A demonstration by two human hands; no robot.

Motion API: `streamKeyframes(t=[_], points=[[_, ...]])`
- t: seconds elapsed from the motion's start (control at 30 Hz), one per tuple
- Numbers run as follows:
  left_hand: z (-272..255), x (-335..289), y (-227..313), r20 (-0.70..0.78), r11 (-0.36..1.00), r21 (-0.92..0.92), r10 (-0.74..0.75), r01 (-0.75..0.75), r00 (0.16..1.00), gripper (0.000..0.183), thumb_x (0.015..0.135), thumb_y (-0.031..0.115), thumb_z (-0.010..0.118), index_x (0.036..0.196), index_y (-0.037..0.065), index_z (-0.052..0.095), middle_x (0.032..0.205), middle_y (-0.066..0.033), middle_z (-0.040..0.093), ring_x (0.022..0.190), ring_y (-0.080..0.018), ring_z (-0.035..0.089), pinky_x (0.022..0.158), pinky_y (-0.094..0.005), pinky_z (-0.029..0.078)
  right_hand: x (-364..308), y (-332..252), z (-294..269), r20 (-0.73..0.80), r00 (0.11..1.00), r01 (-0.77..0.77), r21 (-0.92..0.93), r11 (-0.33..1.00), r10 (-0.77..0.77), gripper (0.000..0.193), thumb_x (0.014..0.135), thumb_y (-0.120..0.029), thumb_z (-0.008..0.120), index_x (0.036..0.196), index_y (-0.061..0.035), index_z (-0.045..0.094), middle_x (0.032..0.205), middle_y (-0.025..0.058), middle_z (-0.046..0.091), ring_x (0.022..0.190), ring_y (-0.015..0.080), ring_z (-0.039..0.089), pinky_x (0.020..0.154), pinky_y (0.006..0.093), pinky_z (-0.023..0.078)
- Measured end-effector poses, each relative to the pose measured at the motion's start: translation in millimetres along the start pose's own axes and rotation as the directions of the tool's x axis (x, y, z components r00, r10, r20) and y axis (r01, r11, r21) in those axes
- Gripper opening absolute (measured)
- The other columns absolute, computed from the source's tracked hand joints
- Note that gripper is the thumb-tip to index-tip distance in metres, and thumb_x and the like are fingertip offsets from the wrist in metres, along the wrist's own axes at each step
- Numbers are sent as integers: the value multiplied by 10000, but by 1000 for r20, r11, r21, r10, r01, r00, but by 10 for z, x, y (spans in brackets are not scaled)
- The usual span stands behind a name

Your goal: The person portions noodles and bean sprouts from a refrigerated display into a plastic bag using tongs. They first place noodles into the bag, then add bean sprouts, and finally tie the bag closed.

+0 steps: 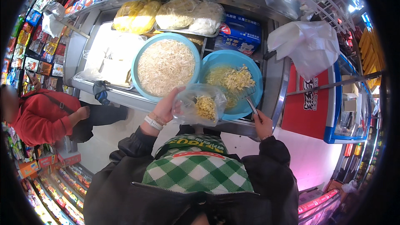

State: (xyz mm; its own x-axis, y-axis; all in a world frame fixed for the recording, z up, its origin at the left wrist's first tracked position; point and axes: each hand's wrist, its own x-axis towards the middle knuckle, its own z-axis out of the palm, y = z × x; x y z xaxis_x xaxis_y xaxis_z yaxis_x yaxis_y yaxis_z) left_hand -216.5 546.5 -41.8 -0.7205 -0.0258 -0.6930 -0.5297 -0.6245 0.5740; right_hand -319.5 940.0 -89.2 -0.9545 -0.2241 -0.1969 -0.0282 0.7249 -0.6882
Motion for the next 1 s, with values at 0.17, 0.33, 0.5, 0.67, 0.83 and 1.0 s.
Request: streamKeyframes(t=[0.17, 0.33, 0.5, 0.67, 0.83, 1.0], points=[[-22, 221, 94, -76, 995, -93, -34, 27, 997, 409, 1013, 441, 361, 1272, 175, 532, 618, 45, 359, 514, -80, 319, 529, -259, 388, -278, -474, -291, 53, 959, 283, -91, 955, -279, 300, 890, -235, 615, 1144, -80, 658, 791, 156, 668, 675, 311, 649, 604, 381, 496], [18, 261, 82, -94, 993, -109, -49, 39, 994, 395, 1019, 424, 345, 1267, 174, 526, 640, 44, 374, 518, -81, 324, 515, -248, 379, -524, -884, -50, 186, 843, 517, -537, 667, -504, 353, 853, -191, 610, 1200, -136, 642, 657, 59, 499, 556, 259, 549, 505, 399, 424], [77, 134, 14, -103, 998, -68, 3, -10, 995, 397, 1013, 432, 359, 1282, 188, 519, 659, 51, 387, 523, -76, 333, 505, -232, 370, -608, -1091, 53, 228, 757, 609, -584, 537, -612, 395, 791, -119, 571, 1177, -124, 653, 708, 57, 485, 617, 237, 546, 528, 391, 421], [69, 3, -23, -44, 1000, -14, -17, 17, 999, 431, 994, 469, 382, 1320, 216, 504, 625, 55, 367, 500, -75, 330, 497, -240, 376, -684, -1109, -387, 121, 819, 505, -617, 604, -561, 374, 824, -166, 622, 1196, -128, 640, 680, 53, 495, 539, 248, 542, 485, 397, 425], [146, -206, -106, -57, 1000, 13, -9, 10, 998, 470, 992, 476, 381, 1381, 226, 463, 592, 54, 353, 467, -79, 326, 499, -247, 387, -211, -961, -555, 88, 988, 153, -707, 691, -129, 273, 882, -228, 586, 1112, -101, 656, 742, 117, 615, 662, 321, 634, 571, 443, 497], [269, -329, -167, -114, 995, 45, -85, 91, 990, 497, 992, 502, 372, 1400, 227, 445, 577, 53, 353, 454, -82, 334, 501, -257, 400, 985, -540, 31, 282, 878, -21, -784, 621, 386, 274, 863, -171, 517, 1028, -58, 704, 1118, 177, 660, 1060, 333, 632, 857, 426, 528]])
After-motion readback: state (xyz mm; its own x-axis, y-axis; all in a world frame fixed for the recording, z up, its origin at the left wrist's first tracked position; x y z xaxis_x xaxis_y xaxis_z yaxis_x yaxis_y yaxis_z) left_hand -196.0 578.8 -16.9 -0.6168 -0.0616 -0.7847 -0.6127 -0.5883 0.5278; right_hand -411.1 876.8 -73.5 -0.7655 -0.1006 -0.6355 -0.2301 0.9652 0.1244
